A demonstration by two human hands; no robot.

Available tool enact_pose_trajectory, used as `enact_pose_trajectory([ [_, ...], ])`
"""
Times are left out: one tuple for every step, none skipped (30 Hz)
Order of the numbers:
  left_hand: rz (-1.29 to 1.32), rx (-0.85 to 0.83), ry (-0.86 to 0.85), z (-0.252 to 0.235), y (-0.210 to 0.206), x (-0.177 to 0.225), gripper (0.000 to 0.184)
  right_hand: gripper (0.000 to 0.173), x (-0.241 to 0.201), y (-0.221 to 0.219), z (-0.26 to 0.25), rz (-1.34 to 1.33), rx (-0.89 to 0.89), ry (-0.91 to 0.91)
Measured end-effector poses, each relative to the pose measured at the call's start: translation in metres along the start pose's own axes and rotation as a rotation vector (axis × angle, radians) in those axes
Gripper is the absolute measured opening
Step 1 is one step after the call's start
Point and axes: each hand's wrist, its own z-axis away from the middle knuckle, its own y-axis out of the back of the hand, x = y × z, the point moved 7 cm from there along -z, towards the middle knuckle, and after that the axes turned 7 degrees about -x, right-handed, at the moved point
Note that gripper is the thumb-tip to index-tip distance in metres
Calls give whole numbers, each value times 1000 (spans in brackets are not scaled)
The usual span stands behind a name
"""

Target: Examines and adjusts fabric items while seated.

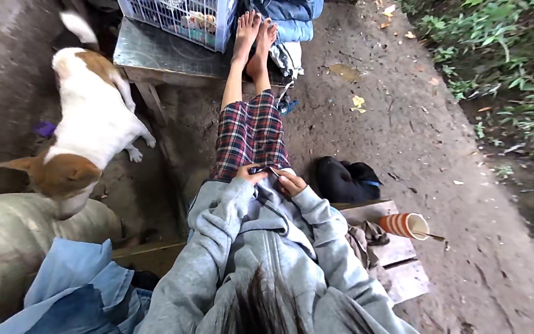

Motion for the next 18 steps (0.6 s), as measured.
enact_pose_trajectory([
  [15, 8, -3, 0, -1, 1, 43, 41, 0, 0, -1, -1, 2, -4],
  [19, 12, -9, 0, -2, 1, 47, 41, -1, 0, -2, 9, 5, -13],
  [8, 7, -16, -1, -2, 1, 49, 41, -1, -1, -3, 26, 13, -23],
  [-3, 5, -28, -2, -3, 1, 48, 41, -2, -1, -3, 46, 17, -46],
  [-14, 12, -32, -3, -3, 1, 47, 41, -2, -2, -3, 72, 23, -62],
  [-15, 22, -33, -3, -2, 0, 46, 41, -2, -1, -3, 107, 43, -52],
  [-11, 28, -28, -4, -1, 0, 46, 41, -2, -1, -3, 147, 62, -48],
  [-8, 30, -16, -3, 0, 0, 45, 41, -1, -1, -2, 195, 80, -37],
  [-8, 34, -4, -2, 1, 0, 42, 41, -2, -1, 0, 250, 96, -21],
  [-7, 39, 4, -3, 1, -2, 41, 42, -2, -2, 1, 306, 106, -7],
  [-1, 46, 6, -4, 2, -3, 39, 44, -3, -4, 3, 356, 106, -17],
  [6, 54, 6, -5, 2, -4, 38, 46, -4, -5, 5, 396, 91, -51],
  [18, 55, 12, -5, 2, -5, 38, 48, -6, -7, 7, 427, 77, -86],
  [35, 53, 13, -3, 2, -3, 36, 49, -7, -8, 8, 450, 67, -115],
  [54, 45, 15, 1, 2, 1, 35, 50, -8, -9, 9, 468, 67, -129],
  [66, 43, 17, 3, 2, 3, 33, 50, -8, -9, 10, 479, 75, -129],
  [79, 41, 21, 4, 2, 5, 32, 50, -7, -10, 11, 485, 86, -121],
  [87, 37, 23, 4, 2, 5, 32, 49, -6, -10, 11, 487, 102, -100],
])
